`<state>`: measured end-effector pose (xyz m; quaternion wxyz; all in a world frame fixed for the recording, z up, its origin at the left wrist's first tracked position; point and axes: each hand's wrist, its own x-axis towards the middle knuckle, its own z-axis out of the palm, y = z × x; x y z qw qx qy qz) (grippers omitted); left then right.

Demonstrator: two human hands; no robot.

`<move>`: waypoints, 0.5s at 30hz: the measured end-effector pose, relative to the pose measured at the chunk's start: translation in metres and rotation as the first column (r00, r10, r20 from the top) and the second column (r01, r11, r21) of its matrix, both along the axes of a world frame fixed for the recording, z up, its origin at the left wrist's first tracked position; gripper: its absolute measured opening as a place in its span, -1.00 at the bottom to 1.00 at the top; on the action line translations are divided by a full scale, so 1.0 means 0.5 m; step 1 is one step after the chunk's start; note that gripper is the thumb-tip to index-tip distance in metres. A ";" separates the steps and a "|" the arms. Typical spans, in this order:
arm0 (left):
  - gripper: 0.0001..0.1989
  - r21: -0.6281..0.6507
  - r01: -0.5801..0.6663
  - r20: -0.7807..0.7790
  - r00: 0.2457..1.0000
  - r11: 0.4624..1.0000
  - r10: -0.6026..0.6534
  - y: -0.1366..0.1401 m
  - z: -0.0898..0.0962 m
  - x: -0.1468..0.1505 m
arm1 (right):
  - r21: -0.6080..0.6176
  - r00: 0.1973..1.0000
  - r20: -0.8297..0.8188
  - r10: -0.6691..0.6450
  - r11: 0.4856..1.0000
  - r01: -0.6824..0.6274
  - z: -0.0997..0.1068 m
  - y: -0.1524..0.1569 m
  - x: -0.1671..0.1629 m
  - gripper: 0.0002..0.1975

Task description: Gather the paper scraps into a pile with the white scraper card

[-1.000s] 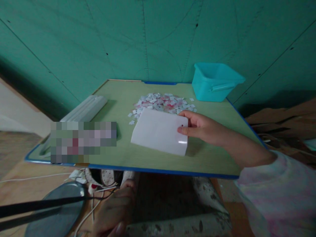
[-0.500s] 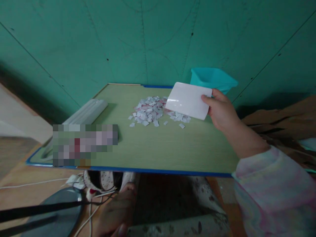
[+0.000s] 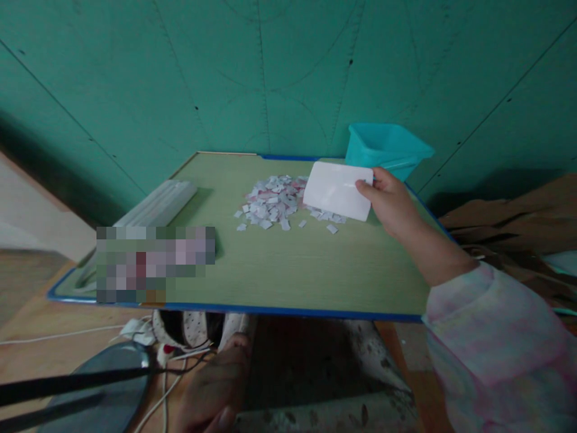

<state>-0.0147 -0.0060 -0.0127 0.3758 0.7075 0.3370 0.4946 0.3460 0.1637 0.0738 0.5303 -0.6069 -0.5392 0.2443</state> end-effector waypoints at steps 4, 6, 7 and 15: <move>-0.62 0.090 0.097 0.047 0.994 0.991 -0.101 0.010 -0.019 -0.008 | 0.012 0.998 -0.027 0.057 0.998 -0.056 0.005 -0.006 0.001 -0.81; -0.65 0.046 0.093 0.041 0.995 0.995 -0.095 0.008 -0.021 -0.010 | 0.057 0.999 -0.027 0.037 0.998 -0.035 0.002 -0.003 0.005 -0.80; -0.65 0.013 0.080 0.034 0.996 0.997 -0.080 0.006 -0.021 -0.010 | 0.076 0.999 -0.023 0.025 0.997 -0.023 -0.001 0.000 0.007 -0.81; -0.53 0.050 0.208 -0.024 0.978 0.977 -0.207 0.018 -0.057 -0.020 | 0.085 1.000 0.014 -0.004 0.996 0.003 -0.023 0.016 0.002 -0.81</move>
